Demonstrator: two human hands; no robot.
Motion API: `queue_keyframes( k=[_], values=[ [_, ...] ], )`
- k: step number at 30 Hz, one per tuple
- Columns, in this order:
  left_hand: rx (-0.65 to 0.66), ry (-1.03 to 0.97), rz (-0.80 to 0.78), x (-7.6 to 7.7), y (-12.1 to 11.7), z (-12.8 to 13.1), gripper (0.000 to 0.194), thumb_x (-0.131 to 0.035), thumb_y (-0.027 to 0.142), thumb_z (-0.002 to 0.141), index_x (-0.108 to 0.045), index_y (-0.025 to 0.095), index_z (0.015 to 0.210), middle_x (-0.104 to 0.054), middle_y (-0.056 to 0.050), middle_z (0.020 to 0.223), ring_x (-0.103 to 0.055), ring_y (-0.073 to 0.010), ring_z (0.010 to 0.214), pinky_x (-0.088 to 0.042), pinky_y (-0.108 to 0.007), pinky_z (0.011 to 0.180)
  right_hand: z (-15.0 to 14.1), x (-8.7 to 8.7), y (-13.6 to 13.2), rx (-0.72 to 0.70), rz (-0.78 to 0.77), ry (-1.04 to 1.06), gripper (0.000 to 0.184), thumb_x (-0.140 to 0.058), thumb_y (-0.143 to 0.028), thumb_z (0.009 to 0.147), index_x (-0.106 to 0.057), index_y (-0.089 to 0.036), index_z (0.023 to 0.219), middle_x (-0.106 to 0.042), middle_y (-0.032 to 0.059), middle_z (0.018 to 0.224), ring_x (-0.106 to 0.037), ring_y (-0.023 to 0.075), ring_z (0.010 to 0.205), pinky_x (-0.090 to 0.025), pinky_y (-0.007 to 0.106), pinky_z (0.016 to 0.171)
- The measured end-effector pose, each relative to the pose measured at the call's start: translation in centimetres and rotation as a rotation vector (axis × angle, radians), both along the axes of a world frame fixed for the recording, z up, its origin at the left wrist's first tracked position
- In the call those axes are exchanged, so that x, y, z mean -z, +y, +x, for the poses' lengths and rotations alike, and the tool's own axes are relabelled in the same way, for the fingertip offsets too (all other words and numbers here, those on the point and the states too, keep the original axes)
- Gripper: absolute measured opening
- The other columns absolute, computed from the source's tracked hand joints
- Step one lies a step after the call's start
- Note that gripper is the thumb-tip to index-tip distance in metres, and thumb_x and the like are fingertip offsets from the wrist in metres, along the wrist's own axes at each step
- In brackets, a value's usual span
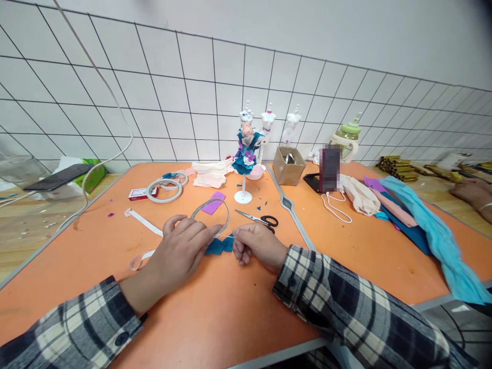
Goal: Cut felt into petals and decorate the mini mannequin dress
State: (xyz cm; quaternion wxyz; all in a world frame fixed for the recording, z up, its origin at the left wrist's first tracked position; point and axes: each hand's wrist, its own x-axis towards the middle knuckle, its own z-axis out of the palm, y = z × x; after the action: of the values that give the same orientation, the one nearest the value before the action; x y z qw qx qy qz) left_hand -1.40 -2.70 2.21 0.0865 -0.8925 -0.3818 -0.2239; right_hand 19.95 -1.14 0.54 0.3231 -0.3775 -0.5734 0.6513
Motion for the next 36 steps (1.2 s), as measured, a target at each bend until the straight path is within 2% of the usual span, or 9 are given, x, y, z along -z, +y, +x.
queue_keyframes(
  k=[3,5,7,10,13,19,24,31,36],
  values=[
    [-0.076,-0.072,-0.1,0.4,0.2,-0.2,0.03,-0.037,0.024,0.099,-0.058,0.022,0.12,-0.064,-0.003,0.082,-0.055,-0.0221,0.081,-0.036,-0.04,0.084,0.6,0.1,0.1,0.149,0.194,-0.057,0.053,-0.032,-0.053,0.096,-0.054,-0.016,0.065,-0.059,0.001,0.057,-0.05,0.0084,0.041,-0.041,0.022,0.045],
    [-0.106,-0.155,-0.196,0.6,0.4,-0.2,0.032,-0.036,0.03,0.1,-0.055,0.021,0.124,-0.066,-0.004,0.088,-0.057,-0.0224,0.084,-0.039,-0.038,0.082,1.1,-0.1,-0.1,0.324,0.483,-0.125,0.049,-0.029,-0.051,0.098,-0.06,-0.016,0.083,-0.065,0.0035,0.073,-0.056,0.0106,0.053,-0.046,0.024,0.055],
    [-0.109,-0.225,-0.272,0.8,0.3,-0.2,0.034,-0.034,0.035,0.101,-0.053,0.022,0.127,-0.068,-0.005,0.095,-0.059,-0.0227,0.089,-0.041,-0.037,0.084,1.4,-0.5,-0.3,0.428,0.792,-0.221,0.036,-0.041,-0.048,0.096,-0.059,-0.019,0.107,-0.067,0.0072,0.097,-0.061,0.0152,0.076,-0.05,0.028,0.068],
    [-0.086,-0.283,-0.345,0.8,-0.1,0.2,0.034,-0.035,0.039,0.1,-0.057,0.023,0.12,-0.07,-0.004,0.101,-0.061,-0.0226,0.093,-0.043,-0.035,0.084,1.4,-1.0,-0.7,0.361,1.18,-0.422,0.042,-0.058,-0.044,0.09,-0.056,-0.021,0.125,-0.062,0.0103,0.12,-0.056,0.0227,0.107,-0.046,0.037,0.09],
    [-0.052,-0.265,-0.383,0.4,-0.6,0.8,0.032,-0.037,0.04,0.1,-0.062,0.023,0.106,-0.071,-0.003,0.094,-0.061,-0.0215,0.088,-0.043,-0.034,0.08,1.1,-1.0,-0.9,0.25,1.315,-0.562,0.036,-0.057,-0.04,0.092,-0.06,-0.024,0.125,-0.066,0.0076,0.119,-0.055,0.0225,0.108,-0.04,0.038,0.095],
    [-0.067,-0.181,-0.414,-0.2,-1.0,1.3,0.028,-0.044,0.039,0.097,-0.068,0.025,0.096,-0.07,0.002,0.074,-0.06,-0.0184,0.072,-0.035,-0.035,0.074,1.1,-0.3,-0.6,0.244,1.369,-0.572,0.019,-0.055,-0.034,0.096,-0.072,-0.026,0.094,-0.074,0.0,0.092,-0.058,0.0165,0.086,-0.037,0.034,0.08],
    [-0.038,-0.136,-0.362,-0.1,-1.0,1.1,0.027,-0.048,0.038,0.096,-0.07,0.026,0.086,-0.071,0.002,0.07,-0.061,-0.018,0.069,-0.031,-0.035,0.07,0.8,-0.5,-1.0,0.148,1.353,-0.602,0.017,-0.053,-0.026,0.095,-0.069,-0.023,0.088,-0.072,0.0014,0.086,-0.057,0.0168,0.081,-0.035,0.035,0.078],
    [0.129,-0.134,-0.233,-0.6,-1.8,1.2,0.029,-0.043,0.028,0.098,-0.069,0.024,0.085,-0.062,0.002,0.061,-0.055,-0.0159,0.062,-0.027,-0.034,0.065,0.3,-1.1,-1.1,-0.036,0.915,-0.272,0.01,-0.054,-0.012,0.087,-0.055,-0.018,0.079,-0.058,0.0003,0.079,-0.054,0.0129,0.075,-0.044,0.024,0.069],
    [0.162,-0.166,-0.17,-0.7,-2.0,1.3,0.027,-0.046,0.025,0.096,-0.069,0.022,0.082,-0.058,0.002,0.059,-0.052,-0.0152,0.061,-0.027,-0.034,0.064,0.0,-0.9,-0.9,-0.116,0.574,-0.021,0.014,-0.056,-0.026,0.089,-0.052,-0.018,0.078,-0.055,0.0006,0.078,-0.052,0.0135,0.074,-0.045,0.026,0.073]
  ],
)
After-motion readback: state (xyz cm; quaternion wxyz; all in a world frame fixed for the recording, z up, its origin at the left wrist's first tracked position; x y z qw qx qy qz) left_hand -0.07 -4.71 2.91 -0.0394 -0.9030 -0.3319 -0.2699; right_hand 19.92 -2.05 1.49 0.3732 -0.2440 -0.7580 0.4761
